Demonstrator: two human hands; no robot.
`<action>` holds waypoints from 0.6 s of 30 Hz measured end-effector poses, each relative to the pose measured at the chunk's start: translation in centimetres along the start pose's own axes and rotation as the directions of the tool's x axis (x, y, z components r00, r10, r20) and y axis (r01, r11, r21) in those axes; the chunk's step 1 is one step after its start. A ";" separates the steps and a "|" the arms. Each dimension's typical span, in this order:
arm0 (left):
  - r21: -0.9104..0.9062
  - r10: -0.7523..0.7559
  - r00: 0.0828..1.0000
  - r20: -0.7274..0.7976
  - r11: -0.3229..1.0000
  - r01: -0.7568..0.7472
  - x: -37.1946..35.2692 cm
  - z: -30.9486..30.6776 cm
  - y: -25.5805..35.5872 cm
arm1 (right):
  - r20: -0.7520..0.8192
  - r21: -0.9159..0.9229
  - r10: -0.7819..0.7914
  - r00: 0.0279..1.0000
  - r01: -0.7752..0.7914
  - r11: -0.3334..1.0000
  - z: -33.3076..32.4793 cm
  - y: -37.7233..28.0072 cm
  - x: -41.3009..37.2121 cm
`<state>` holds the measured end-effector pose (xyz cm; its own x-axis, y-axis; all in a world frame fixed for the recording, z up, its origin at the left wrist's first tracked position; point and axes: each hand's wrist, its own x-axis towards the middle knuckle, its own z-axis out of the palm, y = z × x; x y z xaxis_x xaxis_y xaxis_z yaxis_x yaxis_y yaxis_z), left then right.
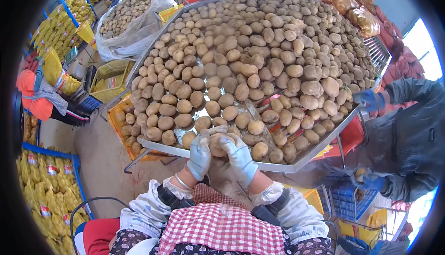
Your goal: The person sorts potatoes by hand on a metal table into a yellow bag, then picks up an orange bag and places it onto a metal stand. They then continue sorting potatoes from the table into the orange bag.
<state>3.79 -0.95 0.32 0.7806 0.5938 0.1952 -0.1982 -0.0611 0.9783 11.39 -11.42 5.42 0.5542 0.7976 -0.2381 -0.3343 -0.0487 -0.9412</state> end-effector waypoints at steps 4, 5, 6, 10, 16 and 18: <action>-0.238 -0.218 0.956 0.197 0.935 0.262 0.3 0.6 2.9 | -0.017 0.385 0.228 0.974 -0.204 0.900 -0.6 -1.8 -0.6; -0.286 -0.163 0.953 0.255 0.929 0.236 0.6 0.9 4.2 | -0.020 0.385 0.225 0.974 -0.200 0.901 -0.4 -2.0 -0.6; -0.287 -0.162 0.953 0.256 0.929 0.235 0.8 0.9 4.6 | -0.100 0.416 0.246 0.964 -0.184 0.890 0.0 -2.0 -0.5; -0.327 -0.080 0.935 0.344 0.924 0.200 0.9 0.6 4.6 | -0.137 0.431 0.204 0.969 -0.127 0.893 -0.3 -2.2 -0.9; -0.084 0.213 0.931 0.296 0.977 -0.197 1.3 1.5 3.5 | -0.168 -0.484 -0.434 0.885 0.310 0.818 -2.3 -0.9 -0.3; 0.033 0.352 0.903 0.247 0.928 -0.371 1.5 1.7 3.7 | -0.187 -0.422 -0.418 0.889 0.312 0.851 -2.4 -0.1 0.0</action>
<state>5.24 -1.59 4.31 0.7811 0.3169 0.5380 -0.4539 -0.3035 0.8378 13.28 -12.89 4.96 0.7750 0.6169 0.1372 0.2098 -0.0463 -0.9767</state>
